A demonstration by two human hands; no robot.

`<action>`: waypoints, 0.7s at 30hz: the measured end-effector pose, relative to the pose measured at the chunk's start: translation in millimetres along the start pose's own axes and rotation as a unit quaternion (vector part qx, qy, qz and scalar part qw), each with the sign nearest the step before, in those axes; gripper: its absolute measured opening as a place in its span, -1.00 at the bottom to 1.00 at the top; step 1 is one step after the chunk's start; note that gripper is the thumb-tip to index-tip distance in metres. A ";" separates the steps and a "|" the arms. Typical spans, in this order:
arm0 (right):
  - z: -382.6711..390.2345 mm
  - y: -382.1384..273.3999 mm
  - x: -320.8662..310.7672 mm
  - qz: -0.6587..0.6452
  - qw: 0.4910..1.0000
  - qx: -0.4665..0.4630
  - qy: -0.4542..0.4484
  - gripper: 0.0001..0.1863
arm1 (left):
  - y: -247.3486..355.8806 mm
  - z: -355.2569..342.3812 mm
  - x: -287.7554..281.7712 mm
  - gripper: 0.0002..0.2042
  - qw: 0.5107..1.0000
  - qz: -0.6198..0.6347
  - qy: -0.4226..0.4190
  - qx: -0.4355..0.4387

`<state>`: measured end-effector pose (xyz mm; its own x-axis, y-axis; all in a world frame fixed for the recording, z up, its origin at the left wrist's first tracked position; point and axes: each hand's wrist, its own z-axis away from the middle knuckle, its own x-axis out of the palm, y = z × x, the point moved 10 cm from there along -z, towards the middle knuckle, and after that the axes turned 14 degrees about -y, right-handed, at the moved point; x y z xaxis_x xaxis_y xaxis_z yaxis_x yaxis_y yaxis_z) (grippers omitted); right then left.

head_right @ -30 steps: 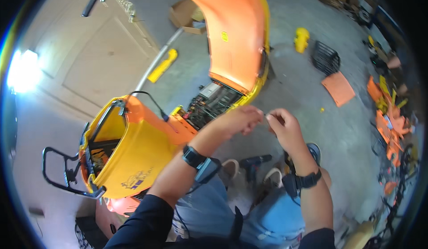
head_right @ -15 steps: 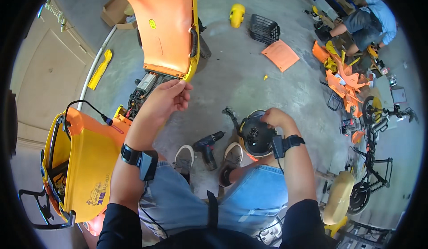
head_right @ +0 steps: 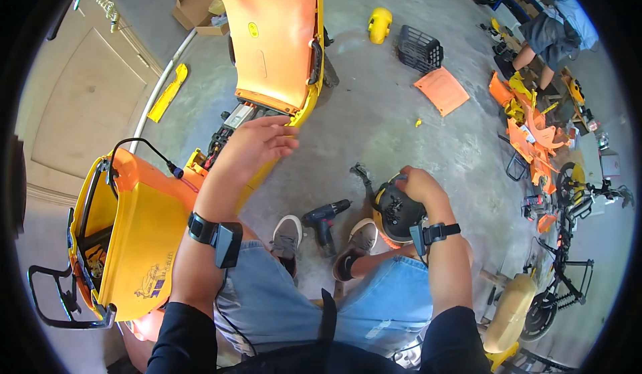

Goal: The recorder is repairing an electric scooter, specifically assembling or disassembling parts of the body and internal components using a power drill.

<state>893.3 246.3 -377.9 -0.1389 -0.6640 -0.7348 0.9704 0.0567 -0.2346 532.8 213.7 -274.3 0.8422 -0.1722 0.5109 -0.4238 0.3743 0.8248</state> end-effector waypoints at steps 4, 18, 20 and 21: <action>27.2 -72.7 -18.3 -0.057 0.992 -0.111 0.016 -0.58 | -3.5 -3.0 32.3 -0.73 0.994 -0.092 -0.061 -0.025; 149.5 -189.2 -91.6 -0.310 0.874 -0.334 0.169 -0.70 | 30.2 17.0 121.0 -0.74 0.807 -0.528 -0.101 0.243; 148.1 -196.0 -86.7 -0.317 0.869 -0.341 0.170 -0.71 | 25.2 14.7 122.7 -0.73 0.799 -0.543 -0.098 0.238; 147.5 -197.6 -86.6 -0.286 0.876 -0.338 0.191 -0.75 | 22.7 12.7 120.0 -0.73 0.803 -0.545 -0.089 0.226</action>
<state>742.7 182.6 -174.1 -0.7459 -0.4376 -0.5021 0.3990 0.3102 -0.8629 620.0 190.0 -191.2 0.7510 -0.3152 -0.5803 0.4213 -0.4479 0.7886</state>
